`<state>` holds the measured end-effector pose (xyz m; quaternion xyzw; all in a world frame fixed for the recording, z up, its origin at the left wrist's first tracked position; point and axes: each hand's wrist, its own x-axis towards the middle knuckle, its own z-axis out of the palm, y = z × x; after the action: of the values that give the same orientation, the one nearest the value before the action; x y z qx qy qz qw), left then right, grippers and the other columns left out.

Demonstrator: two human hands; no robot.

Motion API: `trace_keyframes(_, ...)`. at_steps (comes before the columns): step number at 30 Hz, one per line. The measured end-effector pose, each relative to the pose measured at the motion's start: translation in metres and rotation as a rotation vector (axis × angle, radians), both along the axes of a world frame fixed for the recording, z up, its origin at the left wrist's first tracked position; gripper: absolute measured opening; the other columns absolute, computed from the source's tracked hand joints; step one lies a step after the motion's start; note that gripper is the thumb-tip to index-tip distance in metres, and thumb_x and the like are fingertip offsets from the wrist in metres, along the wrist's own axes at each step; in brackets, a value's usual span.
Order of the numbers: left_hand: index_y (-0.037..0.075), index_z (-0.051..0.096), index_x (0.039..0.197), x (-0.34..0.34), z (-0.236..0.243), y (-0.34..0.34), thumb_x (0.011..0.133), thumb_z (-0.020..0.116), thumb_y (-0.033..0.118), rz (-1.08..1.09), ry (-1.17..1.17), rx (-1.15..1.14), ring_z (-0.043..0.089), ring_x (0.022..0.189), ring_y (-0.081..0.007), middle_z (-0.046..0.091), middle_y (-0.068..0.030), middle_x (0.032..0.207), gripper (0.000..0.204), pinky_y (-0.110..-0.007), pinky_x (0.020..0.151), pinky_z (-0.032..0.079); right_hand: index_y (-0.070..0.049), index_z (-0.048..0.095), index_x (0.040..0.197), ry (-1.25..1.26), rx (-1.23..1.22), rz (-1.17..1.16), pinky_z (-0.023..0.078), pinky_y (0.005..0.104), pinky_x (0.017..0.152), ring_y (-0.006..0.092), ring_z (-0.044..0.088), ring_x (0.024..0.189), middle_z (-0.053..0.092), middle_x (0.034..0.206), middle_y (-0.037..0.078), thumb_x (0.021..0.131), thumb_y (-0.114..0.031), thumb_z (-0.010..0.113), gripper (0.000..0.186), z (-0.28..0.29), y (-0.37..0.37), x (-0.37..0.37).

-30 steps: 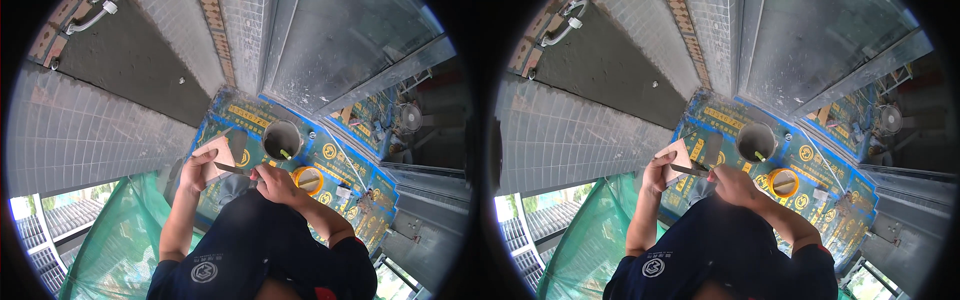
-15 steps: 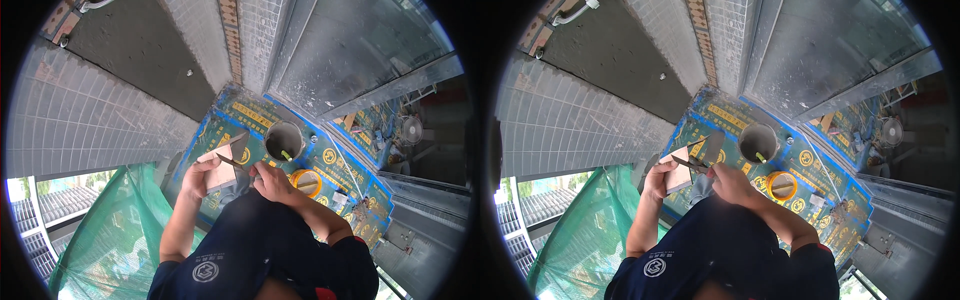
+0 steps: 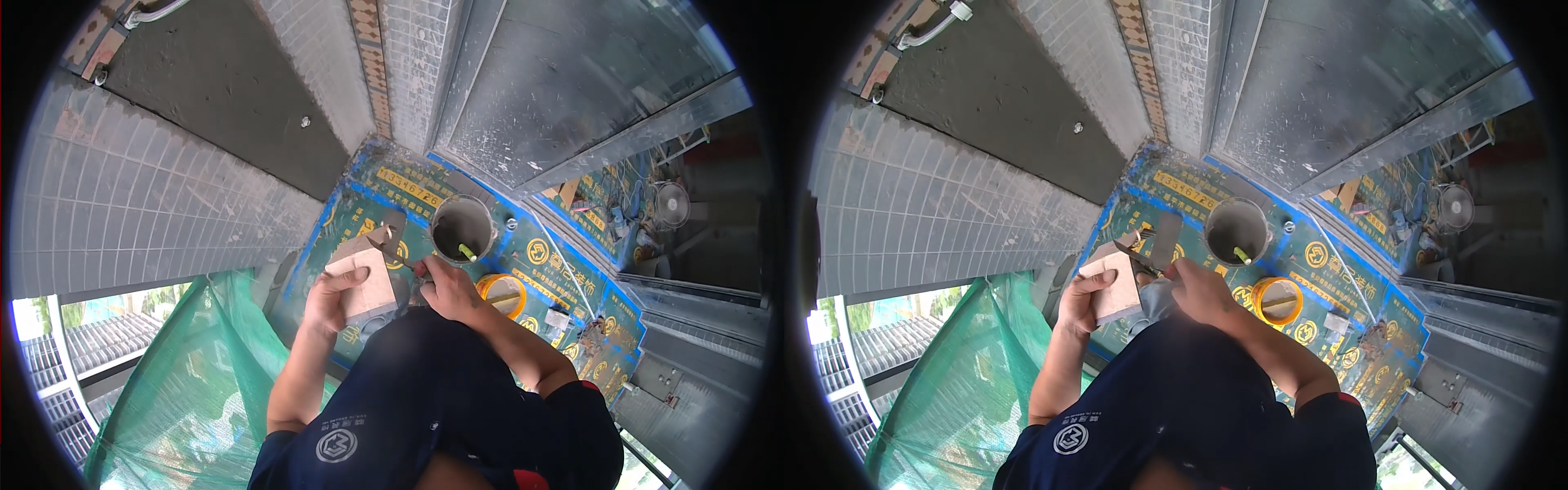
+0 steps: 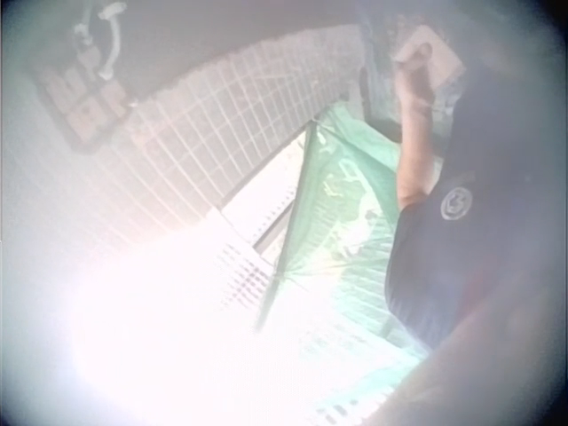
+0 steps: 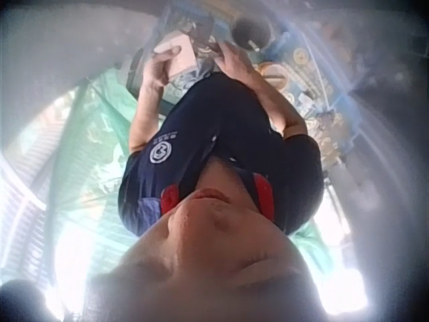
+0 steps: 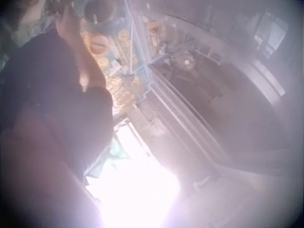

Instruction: The worker is measuring, cutting, and fitting small tile pieces around plumbing fixtures on a wall.

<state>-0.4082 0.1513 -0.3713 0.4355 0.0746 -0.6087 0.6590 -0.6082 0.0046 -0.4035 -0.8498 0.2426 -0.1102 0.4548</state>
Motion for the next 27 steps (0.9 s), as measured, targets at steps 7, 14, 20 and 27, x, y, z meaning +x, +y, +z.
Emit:
trace_keyframes(7, 0.000, 0.060, 0.126, -0.015, 0.002, -0.001, 0.083, 0.073, -0.003, 0.049, -0.147, 0.005, 0.069, 0.100, -0.0250, 0.069, -0.0121, 0.115, 0.046, -0.041, 0.088, 0.057, -0.005, 0.059, 0.111, -0.132, 0.394, -0.116, 0.051, 0.0430, 0.081, 0.0362, 0.067, 0.092, 0.067, 0.096, 0.016, 0.091, -0.025, 0.064, 0.029, -0.011, 0.012, -0.010)
trace_keyframes(14, -0.001, 0.054, 0.135, -0.035, -0.005, 0.021, 0.089, 0.071, 0.010, 0.052, -0.246, -0.173, 0.061, 0.118, -0.0289, 0.064, -0.0145, 0.128, 0.050, -0.044, 0.106, 0.045, -0.005, 0.056, 0.094, -0.272, 0.510, -0.058, 0.043, 0.0294, 0.068, 0.0085, 0.046, 0.076, 0.050, 0.077, 0.000, 0.090, -0.026, 0.074, 0.027, 0.023, 0.021, 0.024)
trace_keyframes(20, -0.001, 0.044, 0.142, -0.004, -0.056, 0.023, 0.086, 0.071, 0.041, -0.006, 0.249, -0.135, 0.056, 0.124, -0.0366, 0.058, -0.0200, 0.135, 0.075, -0.052, 0.111, 0.038, -0.003, 0.061, 0.099, -0.190, 0.110, 0.187, 0.050, 0.0369, 0.071, 0.0334, 0.064, 0.083, 0.062, 0.092, 0.012, 0.084, -0.009, 0.072, 0.019, 0.028, 0.018, 0.008)
trace_keyframes(27, -0.006, 0.049, 0.137, 0.007, -0.045, 0.013, 0.078, 0.073, 0.002, -0.121, 0.235, -0.248, 0.064, 0.114, -0.0342, 0.063, -0.0205, 0.127, 0.064, -0.048, 0.105, 0.047, -0.010, 0.063, 0.102, -0.117, 0.123, 0.296, 0.052, 0.0398, 0.073, 0.0349, 0.066, 0.089, 0.066, 0.097, 0.012, 0.088, -0.019, 0.071, 0.018, 0.043, 0.008, -0.003)
